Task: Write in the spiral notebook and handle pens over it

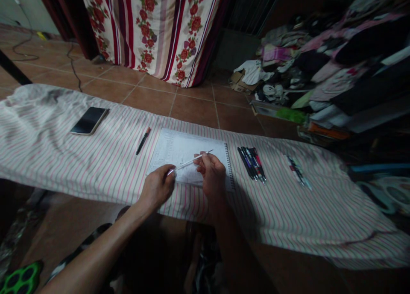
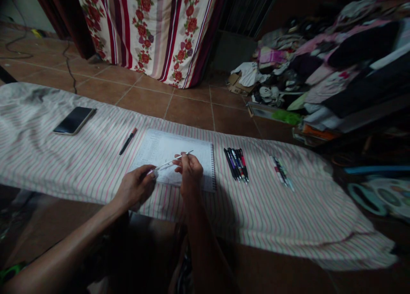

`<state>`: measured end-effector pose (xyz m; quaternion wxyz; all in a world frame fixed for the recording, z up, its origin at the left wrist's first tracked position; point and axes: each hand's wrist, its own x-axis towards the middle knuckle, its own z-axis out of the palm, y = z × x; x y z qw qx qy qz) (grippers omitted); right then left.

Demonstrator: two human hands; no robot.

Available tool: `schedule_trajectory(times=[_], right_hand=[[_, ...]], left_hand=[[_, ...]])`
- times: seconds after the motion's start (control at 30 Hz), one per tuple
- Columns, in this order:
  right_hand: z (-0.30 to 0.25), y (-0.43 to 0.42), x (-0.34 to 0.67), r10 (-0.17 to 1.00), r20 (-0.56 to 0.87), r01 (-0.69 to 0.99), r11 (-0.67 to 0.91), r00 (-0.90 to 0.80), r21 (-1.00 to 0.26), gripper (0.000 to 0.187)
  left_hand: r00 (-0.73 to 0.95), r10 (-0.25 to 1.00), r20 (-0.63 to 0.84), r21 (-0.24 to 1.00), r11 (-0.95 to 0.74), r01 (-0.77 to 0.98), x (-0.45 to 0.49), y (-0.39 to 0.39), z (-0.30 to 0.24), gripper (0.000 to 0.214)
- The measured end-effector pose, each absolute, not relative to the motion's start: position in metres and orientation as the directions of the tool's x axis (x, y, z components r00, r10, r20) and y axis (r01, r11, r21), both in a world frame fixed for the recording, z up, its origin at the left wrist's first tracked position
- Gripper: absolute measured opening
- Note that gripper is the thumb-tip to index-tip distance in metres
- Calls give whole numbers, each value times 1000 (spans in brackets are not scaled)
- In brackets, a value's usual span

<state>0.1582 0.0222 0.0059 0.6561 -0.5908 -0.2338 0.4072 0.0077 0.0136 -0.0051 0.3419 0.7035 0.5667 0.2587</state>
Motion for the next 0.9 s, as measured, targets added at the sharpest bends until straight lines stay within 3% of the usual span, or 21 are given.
schedule_trajectory(times=[0.9], right_hand=[[7,18,149,853,-189,-272,-58,487,-960,17]], left_hand=[[219,973,68,702,-203,683,8,18,-10,24]])
